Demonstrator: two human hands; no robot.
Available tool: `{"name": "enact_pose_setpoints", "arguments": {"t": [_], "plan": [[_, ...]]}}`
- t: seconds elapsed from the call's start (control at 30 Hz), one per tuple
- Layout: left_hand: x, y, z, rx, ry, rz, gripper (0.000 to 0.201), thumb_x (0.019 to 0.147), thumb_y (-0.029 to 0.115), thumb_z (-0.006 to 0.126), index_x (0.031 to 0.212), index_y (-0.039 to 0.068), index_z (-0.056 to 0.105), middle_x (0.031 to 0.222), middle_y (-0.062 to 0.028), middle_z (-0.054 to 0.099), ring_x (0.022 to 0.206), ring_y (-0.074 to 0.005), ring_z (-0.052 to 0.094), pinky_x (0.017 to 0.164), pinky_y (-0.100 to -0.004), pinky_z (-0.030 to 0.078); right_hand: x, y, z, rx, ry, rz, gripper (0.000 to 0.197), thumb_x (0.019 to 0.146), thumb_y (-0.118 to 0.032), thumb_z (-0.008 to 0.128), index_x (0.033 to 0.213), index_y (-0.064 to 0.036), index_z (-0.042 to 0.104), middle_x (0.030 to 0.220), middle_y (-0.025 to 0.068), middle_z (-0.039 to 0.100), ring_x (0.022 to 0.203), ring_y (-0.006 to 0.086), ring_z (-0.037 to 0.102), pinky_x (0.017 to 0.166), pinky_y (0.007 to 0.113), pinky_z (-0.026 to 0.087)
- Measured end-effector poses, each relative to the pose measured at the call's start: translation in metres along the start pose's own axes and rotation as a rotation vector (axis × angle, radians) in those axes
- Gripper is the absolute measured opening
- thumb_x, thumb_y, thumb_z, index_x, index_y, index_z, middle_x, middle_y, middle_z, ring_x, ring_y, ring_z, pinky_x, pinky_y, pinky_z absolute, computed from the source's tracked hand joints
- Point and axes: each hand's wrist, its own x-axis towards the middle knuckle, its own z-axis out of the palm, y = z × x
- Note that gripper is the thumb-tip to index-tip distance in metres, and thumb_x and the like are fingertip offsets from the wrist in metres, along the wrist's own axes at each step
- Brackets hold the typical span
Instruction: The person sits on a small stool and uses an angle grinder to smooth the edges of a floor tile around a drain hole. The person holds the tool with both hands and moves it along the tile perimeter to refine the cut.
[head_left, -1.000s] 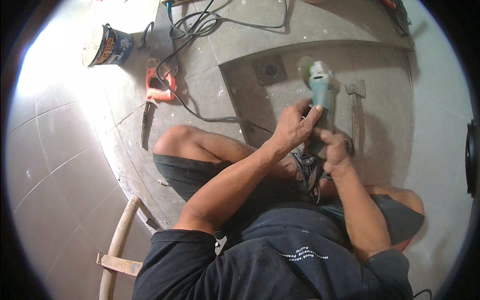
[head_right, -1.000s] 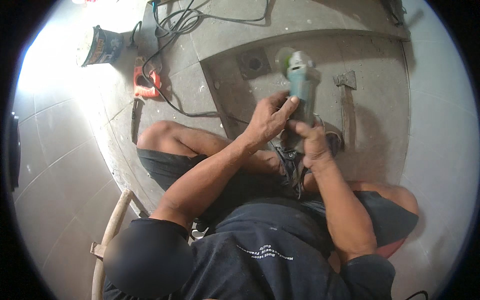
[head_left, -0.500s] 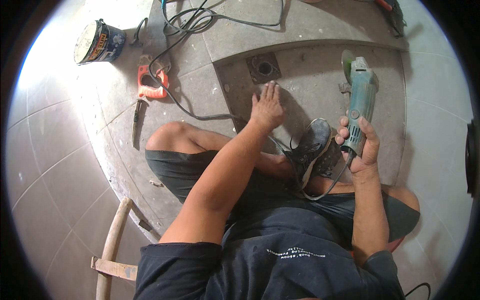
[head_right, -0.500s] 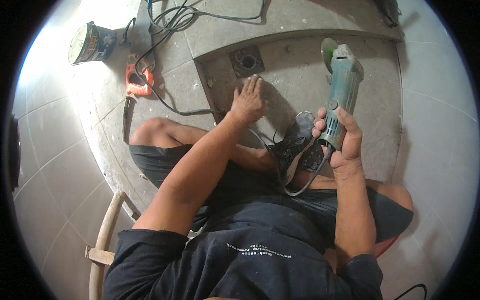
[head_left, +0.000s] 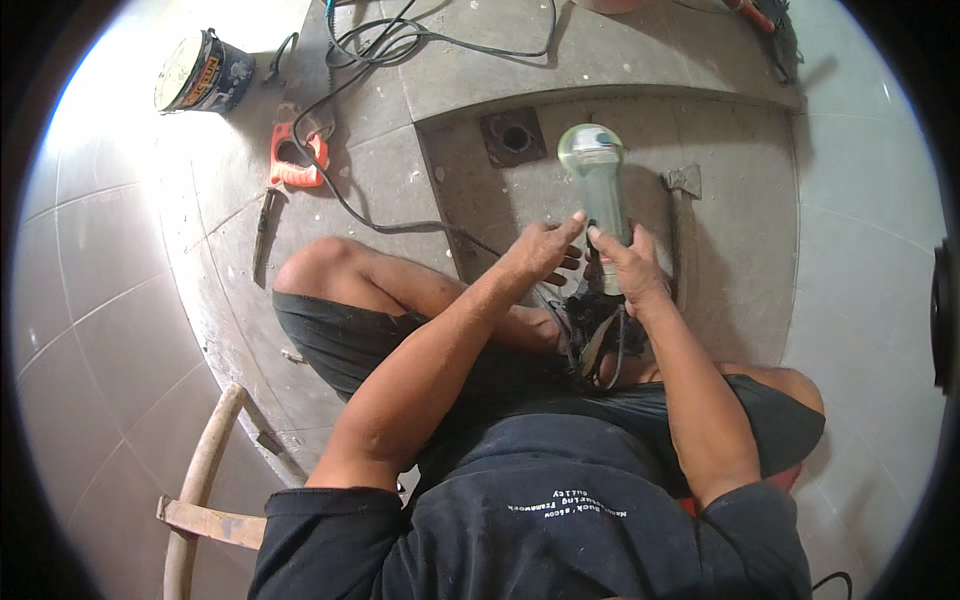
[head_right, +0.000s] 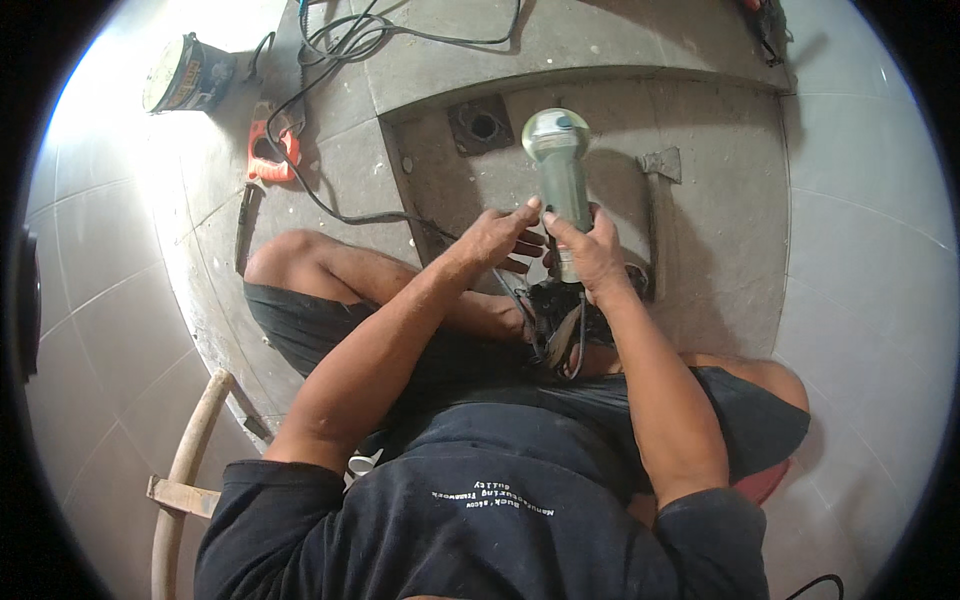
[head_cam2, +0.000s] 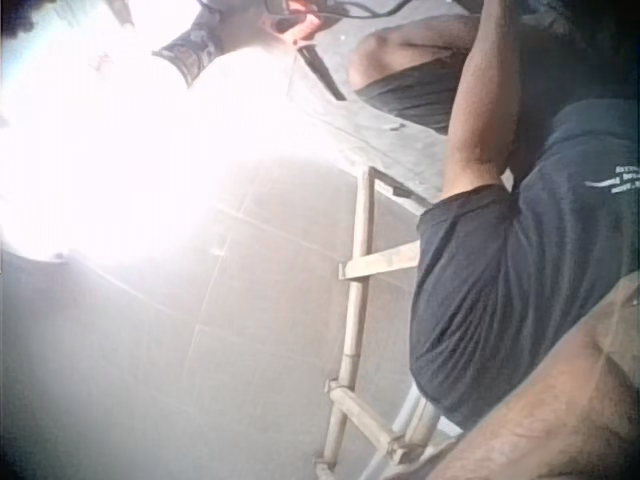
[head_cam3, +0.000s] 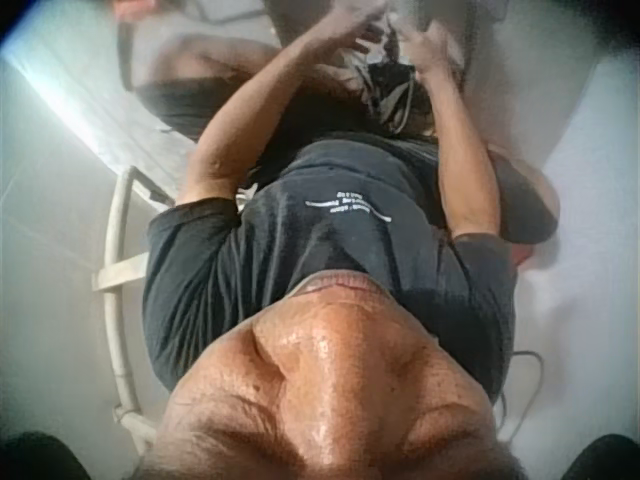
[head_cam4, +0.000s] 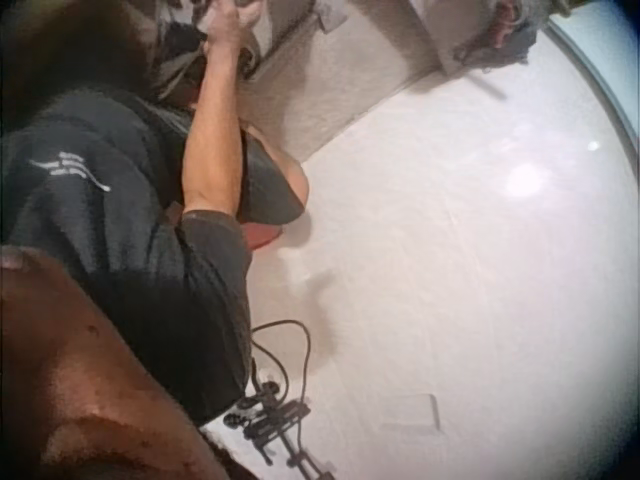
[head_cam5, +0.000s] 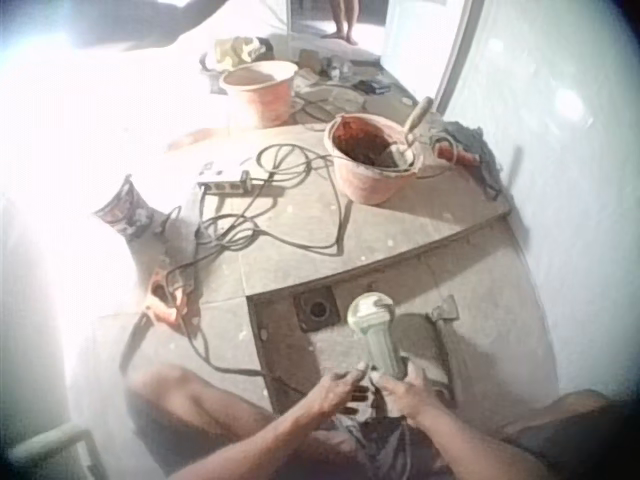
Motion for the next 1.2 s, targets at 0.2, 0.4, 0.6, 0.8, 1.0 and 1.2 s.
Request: {"name": "enact_pose_setpoints", "arguments": {"t": [0.2, 0.4, 0.6, 0.8, 1.0, 1.2], "plan": [[0.011, 0.008, 0.014, -0.088, -0.017, 0.124, 0.069, 0.097, 0.049, 0.079, 0.124, -0.013, 0.065, 0.104, -0.0218, 0.073, 0.087, -0.0293, 0.075, 0.063, -0.0407, 0.064, 0.04, 0.035, -0.009, -0.35, -0.07, -0.215, 0.037, 0.086, -0.024, 0.075, 0.11, 0.0015, 0.063, 0.098, 0.0117, 0.072, 0.083, 0.0202, 0.067, 0.078, 0.037, 0.055], [0.034, -0.002, 0.004, -0.128, 0.014, 0.168, 0.057, 0.094, 0.038, 0.086, 0.115, -0.012, 0.069, 0.091, -0.0169, 0.073, 0.072, -0.0244, 0.073, 0.055, -0.0396, 0.061, 0.05, 0.036, -0.001, -0.315, -0.054, -0.213, 0.041, 0.085, -0.03, 0.082, 0.106, 0.0011, 0.063, 0.088, 0.0103, 0.071, 0.078, 0.0182, 0.066, 0.072, 0.035, 0.055], [0.044, -0.004, 0.001, -0.067, 0.137, 0.166, 0.058, 0.091, 0.043, 0.085, 0.107, -0.011, 0.072, 0.086, -0.0161, 0.072, 0.07, -0.0236, 0.073, 0.057, -0.0391, 0.062, 0.058, 0.03, 0.006, -0.495, -0.006, -0.306, 0.041, 0.084, -0.033, 0.085, 0.099, -0.001, 0.063, 0.086, 0.0086, 0.07, 0.076, 0.0175, 0.065, 0.069, 0.035, 0.054], [0.048, -0.002, -0.002, -0.072, 0.186, 0.17, 0.061, 0.088, 0.043, 0.084, 0.102, -0.015, 0.072, 0.084, -0.0191, 0.073, 0.069, -0.0249, 0.073, 0.057, -0.0403, 0.062, 0.065, 0.029, 0.013, -0.534, -0.003, -0.337, 0.04, 0.086, -0.031, 0.085, 0.102, -0.0007, 0.064, 0.091, 0.008, 0.071, 0.082, 0.017, 0.065, 0.076, 0.036, 0.054], [0.05, 0.001, -0.005, -0.024, 0.239, 0.188, 0.068, 0.084, 0.044, 0.085, 0.103, -0.02, 0.071, 0.089, -0.0241, 0.075, 0.074, -0.0297, 0.077, 0.058, -0.0418, 0.063, 0.067, 0.021, 0.017, -0.603, 0.017, -0.267, 0.041, 0.089, -0.03, 0.082, 0.111, 0.0004, 0.067, 0.097, 0.0081, 0.071, 0.089, 0.0176, 0.065, 0.083, 0.036, 0.054], [0.044, 0.009, -0.004, -0.059, 0.245, 0.191, 0.07, 0.084, 0.043, 0.084, 0.105, -0.022, 0.07, 0.094, -0.0275, 0.075, 0.077, -0.0338, 0.078, 0.06, -0.044, 0.065, 0.066, 0.004, 0.02, -0.594, -0.014, -0.186, 0.036, 0.092, -0.026, 0.077, 0.112, 0.0013, 0.067, 0.1, 0.0094, 0.071, 0.09, 0.0185, 0.066, 0.082, 0.036, 0.054]]}}
